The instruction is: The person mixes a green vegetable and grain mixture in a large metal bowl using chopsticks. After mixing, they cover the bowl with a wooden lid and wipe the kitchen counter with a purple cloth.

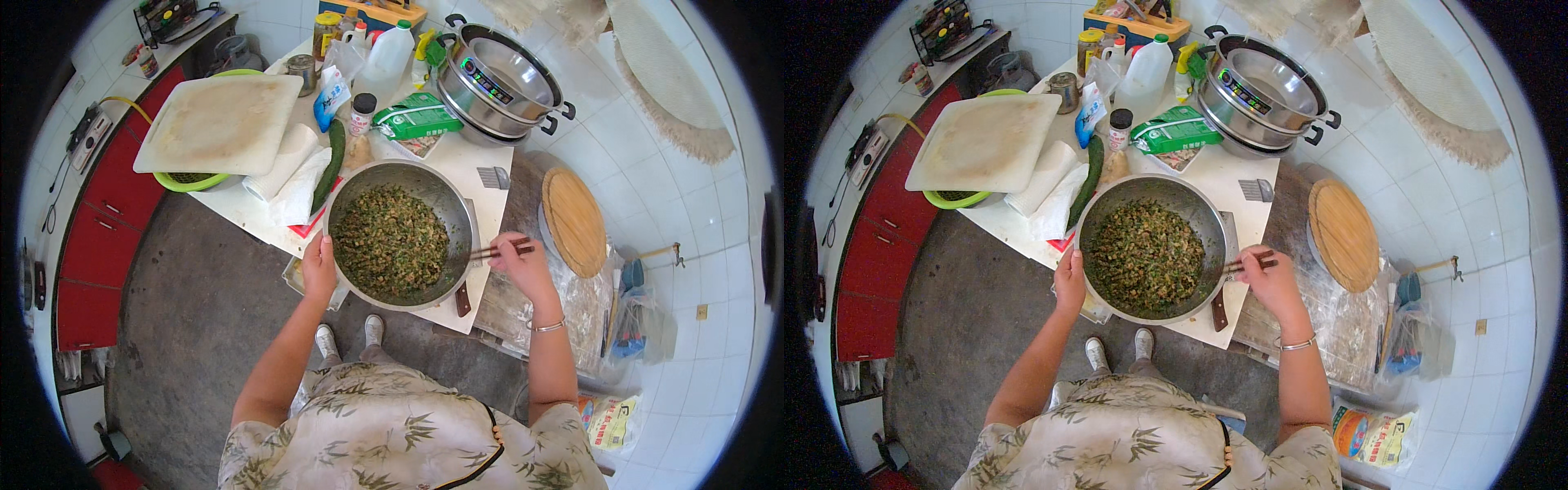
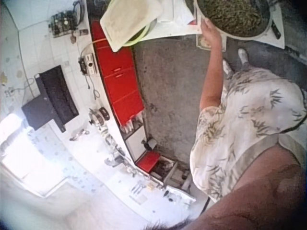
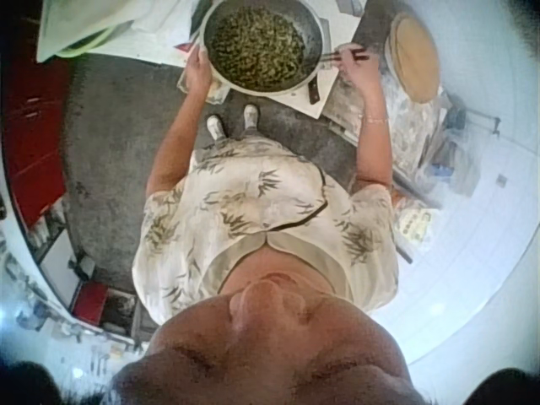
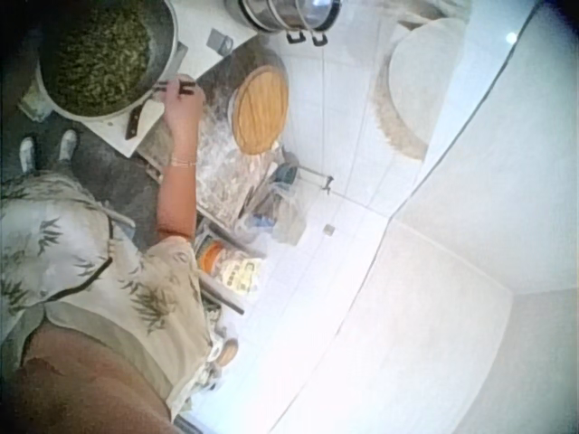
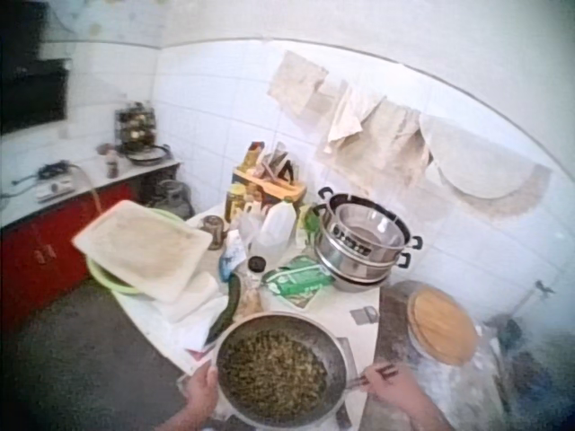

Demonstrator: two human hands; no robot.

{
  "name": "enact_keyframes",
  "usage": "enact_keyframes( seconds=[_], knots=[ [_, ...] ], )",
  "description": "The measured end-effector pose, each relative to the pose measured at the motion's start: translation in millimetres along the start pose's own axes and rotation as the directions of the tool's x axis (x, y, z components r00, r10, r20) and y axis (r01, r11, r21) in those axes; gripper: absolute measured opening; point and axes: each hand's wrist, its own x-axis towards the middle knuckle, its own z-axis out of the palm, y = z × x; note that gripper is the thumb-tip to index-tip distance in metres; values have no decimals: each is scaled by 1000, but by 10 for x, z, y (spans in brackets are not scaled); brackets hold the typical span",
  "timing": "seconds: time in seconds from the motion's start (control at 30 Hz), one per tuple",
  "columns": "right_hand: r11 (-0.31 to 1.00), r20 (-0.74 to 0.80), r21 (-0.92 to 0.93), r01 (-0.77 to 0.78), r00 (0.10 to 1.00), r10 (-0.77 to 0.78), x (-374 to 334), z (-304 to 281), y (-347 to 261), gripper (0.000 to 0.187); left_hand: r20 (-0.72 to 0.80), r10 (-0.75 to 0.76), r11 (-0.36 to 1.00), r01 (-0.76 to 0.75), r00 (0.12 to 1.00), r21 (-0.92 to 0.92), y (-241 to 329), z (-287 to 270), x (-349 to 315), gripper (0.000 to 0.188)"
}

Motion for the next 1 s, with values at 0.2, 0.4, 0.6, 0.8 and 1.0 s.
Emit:
enact_keyframes(
  seconds=[0.2, 0.4, 0.6, 0.8, 1.0],
  knots=[
    [976, -36, -168, 142, 988, -150, -350, 48, -11, 16, 50, -68, 997, 67, 996, 30, 21, -29, -7, 34],
    [971, -45, -147, 187, 980, -195, -480, 195, -234, 15, 32, -52, 999, 52, 998, 12, 77, 5, -8, 34],
    [982, 207, -144, 118, 974, -87, -399, 290, -238, 13, -7, -56, 997, 56, 998, 59, -9, 1, -30, 37],
    [938, 324, 347, -12, 940, -108, -163, 914, -77, 17, 42, -119, 993, 118, 992, 31, 73, 17, -34, 37],
    [955, 489, 275, -109, 871, -42, 277, 259, 90, 22, 35, -92, 996, 92, 995, 15, 52, -13, -22, 39]
  ],
)
